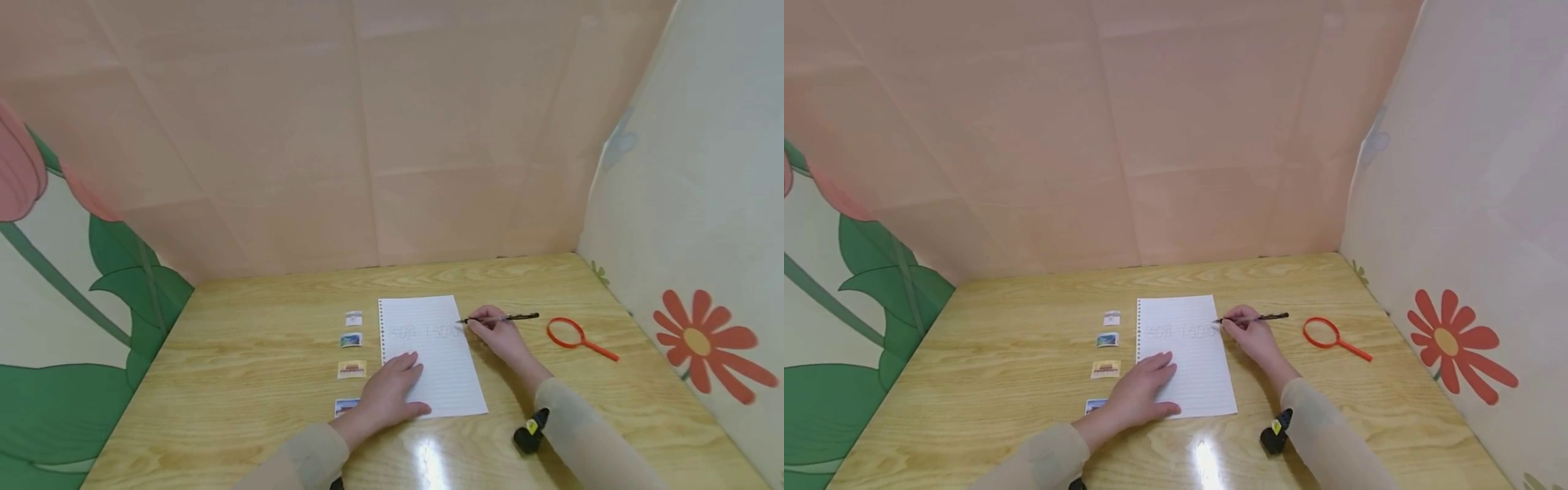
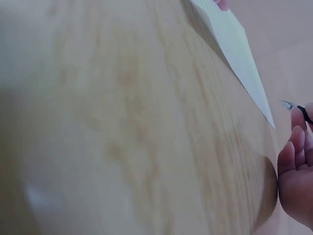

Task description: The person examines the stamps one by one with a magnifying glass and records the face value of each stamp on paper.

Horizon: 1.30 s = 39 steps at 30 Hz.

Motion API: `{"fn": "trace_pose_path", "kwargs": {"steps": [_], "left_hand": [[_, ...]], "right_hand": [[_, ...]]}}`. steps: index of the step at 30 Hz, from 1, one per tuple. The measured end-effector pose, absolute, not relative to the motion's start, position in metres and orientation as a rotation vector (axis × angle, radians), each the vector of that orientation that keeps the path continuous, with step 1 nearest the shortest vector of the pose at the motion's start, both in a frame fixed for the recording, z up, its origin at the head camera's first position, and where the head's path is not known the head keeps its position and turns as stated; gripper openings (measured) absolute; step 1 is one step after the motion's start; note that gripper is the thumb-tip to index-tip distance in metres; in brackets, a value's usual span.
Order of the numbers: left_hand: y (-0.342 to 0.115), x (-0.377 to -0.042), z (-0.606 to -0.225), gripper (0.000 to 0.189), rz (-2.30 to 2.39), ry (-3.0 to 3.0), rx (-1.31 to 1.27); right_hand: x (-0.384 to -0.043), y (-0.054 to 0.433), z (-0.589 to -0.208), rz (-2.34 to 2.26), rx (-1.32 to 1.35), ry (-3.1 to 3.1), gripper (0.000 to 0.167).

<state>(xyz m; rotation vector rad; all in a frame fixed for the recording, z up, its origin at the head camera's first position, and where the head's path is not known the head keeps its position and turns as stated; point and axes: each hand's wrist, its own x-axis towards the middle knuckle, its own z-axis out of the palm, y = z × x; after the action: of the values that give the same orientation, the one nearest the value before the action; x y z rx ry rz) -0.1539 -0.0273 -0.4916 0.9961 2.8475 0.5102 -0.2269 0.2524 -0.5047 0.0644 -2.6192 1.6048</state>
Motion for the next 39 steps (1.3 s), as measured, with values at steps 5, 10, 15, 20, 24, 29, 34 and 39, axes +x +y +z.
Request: {"fn": "trace_pose_path", "kwargs": {"steps": [5,10,15,20,24,29,34,39], "left_hand": [[-0.028,-0.154,-0.490,0.076,0.507,2.859,1.013],[-0.028,-0.155,-0.489,0.076,0.498,2.869,1.027],[-0.028,-0.154,-0.489,0.076,0.500,2.863,1.017],[-0.028,-0.153,-0.489,0.076,0.506,2.864,1.011],[-0.027,-0.153,-0.489,0.076,0.518,2.857,1.001],[-0.028,-0.153,-0.489,0.076,0.514,2.854,1.002],[-0.028,-0.153,-0.489,0.076,0.506,2.855,1.006],[-0.028,-0.153,-0.489,0.076,0.517,2.848,0.997]], "right_hand": [[-0.225,0.256,-0.503,1.646,0.160,-2.609,0.020],[-0.224,0.262,-0.500,1.683,0.204,-2.641,0.022],[-0.223,0.266,-0.498,1.722,0.270,-2.605,0.022],[-0.218,0.271,-0.498,1.721,0.265,-2.569,0.020],[-0.213,0.277,-0.496,1.739,0.240,-2.551,0.026],[-0.207,0.286,-0.492,1.709,0.370,-2.537,0.030],[-0.204,0.293,-0.489,1.794,0.393,-2.505,0.034],[-0.207,0.299,-0.490,1.900,0.285,-2.489,0.034]]}}
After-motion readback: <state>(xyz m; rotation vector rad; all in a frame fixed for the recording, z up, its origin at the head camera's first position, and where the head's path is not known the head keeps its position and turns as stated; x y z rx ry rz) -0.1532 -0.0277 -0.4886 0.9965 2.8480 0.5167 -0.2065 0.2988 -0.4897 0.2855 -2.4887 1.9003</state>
